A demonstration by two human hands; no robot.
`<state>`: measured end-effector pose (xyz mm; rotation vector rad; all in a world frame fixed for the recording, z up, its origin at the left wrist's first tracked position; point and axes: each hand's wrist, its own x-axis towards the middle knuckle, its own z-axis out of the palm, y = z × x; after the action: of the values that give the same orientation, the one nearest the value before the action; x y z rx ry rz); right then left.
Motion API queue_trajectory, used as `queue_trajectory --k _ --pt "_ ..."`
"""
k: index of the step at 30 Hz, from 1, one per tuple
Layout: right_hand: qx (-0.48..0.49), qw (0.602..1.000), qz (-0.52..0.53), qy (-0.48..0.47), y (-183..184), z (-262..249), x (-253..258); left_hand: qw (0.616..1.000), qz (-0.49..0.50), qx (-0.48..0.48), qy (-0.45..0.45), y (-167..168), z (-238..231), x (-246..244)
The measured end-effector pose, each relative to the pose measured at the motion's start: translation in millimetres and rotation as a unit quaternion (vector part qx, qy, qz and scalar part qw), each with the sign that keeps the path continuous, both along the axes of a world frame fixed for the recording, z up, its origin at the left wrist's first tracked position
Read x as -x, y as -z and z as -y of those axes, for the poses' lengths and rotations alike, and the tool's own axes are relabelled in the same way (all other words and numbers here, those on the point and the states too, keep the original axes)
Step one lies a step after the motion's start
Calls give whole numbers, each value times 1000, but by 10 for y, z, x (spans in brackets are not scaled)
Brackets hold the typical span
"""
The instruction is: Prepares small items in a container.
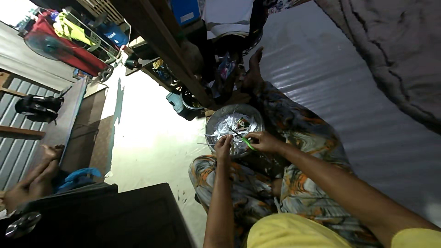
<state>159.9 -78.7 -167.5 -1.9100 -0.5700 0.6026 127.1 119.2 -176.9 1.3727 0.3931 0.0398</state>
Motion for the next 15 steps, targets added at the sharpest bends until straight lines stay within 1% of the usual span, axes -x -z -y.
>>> queue_trajectory --k 11,15 --pt "8 1000 -16 -21 -7 1 6 1000 20 15 5 30 -8 -2" --pt "2 1000 2 -12 11 6 11 1000 20 19 4 24 -8 3"
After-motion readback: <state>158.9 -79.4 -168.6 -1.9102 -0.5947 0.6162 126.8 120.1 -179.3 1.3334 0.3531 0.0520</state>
